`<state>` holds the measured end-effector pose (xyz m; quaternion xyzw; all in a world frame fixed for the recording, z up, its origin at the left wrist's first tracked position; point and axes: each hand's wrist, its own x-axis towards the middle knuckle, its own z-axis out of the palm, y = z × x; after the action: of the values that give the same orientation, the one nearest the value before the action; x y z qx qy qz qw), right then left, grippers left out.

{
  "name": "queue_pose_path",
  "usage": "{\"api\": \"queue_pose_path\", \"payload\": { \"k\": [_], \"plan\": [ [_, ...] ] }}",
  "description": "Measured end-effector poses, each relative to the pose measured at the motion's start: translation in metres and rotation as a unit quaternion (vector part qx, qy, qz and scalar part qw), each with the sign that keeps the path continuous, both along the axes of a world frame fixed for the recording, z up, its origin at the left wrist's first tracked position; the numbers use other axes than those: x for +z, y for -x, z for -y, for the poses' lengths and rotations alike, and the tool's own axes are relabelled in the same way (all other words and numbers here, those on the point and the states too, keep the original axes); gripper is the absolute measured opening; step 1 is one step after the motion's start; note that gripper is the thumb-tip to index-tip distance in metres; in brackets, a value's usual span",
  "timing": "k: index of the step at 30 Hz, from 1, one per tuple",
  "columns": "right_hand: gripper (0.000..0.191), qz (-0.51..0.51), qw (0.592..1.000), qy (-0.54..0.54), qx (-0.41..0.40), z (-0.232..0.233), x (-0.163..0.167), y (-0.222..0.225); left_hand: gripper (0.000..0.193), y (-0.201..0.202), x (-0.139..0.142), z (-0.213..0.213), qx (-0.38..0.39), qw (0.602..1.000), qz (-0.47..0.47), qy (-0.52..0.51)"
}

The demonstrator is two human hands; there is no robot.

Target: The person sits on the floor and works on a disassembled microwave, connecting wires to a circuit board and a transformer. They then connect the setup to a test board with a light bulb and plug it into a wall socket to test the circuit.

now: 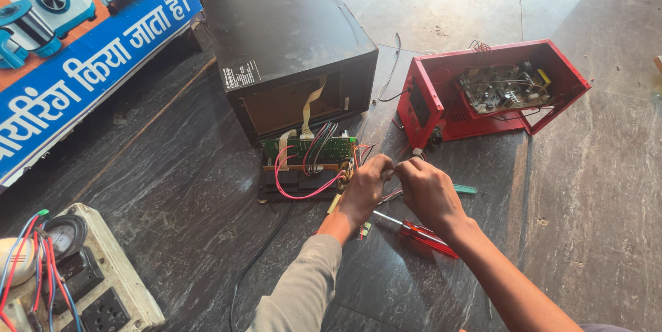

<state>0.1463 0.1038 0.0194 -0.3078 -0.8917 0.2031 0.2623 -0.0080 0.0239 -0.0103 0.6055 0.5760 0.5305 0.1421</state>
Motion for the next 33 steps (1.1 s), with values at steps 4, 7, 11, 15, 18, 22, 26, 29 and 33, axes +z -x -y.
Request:
{"api": "queue_pose_path", "payload": {
  "k": [4,7,11,15,18,22,26,29,33],
  "plan": [
    [0.014,-0.160,0.773,0.608,-0.082,-0.023,-0.014,0.005,0.010,-0.002,0.000,0.003,-0.002,0.999,-0.007,0.034],
    [0.014,-0.176,0.694,0.694,-0.080,-0.026,-0.013,0.004,0.008,-0.003,-0.001,0.000,0.007,1.000,-0.008,0.030],
    [0.015,-0.075,0.969,0.216,-0.090,-0.003,0.001,0.006,0.010,0.000,-0.003,-0.005,0.020,1.000,0.016,0.011],
    [0.013,0.035,0.987,-0.160,0.000,0.018,0.020,0.006,0.011,0.001,-0.004,-0.005,0.029,0.999,0.026,0.011],
    [0.008,0.054,0.983,-0.177,0.016,0.022,0.028,0.007,0.010,0.001,-0.003,-0.003,0.023,0.999,0.019,0.016],
    [0.012,0.058,0.978,-0.193,0.045,0.017,0.024,0.001,0.006,0.001,-0.001,-0.001,0.034,0.999,0.016,0.020],
    [0.014,0.052,0.977,-0.202,0.051,0.014,0.005,0.002,0.007,0.002,-0.002,0.001,0.027,0.999,0.012,0.026],
    [0.009,-0.143,0.921,0.338,-0.134,0.012,-0.013,0.011,0.012,0.002,-0.002,0.003,0.023,0.999,0.000,0.031],
    [0.009,-0.261,0.669,0.687,-0.110,0.003,-0.023,0.017,0.016,0.001,-0.001,0.005,0.000,1.000,0.013,0.017]
  ]
}}
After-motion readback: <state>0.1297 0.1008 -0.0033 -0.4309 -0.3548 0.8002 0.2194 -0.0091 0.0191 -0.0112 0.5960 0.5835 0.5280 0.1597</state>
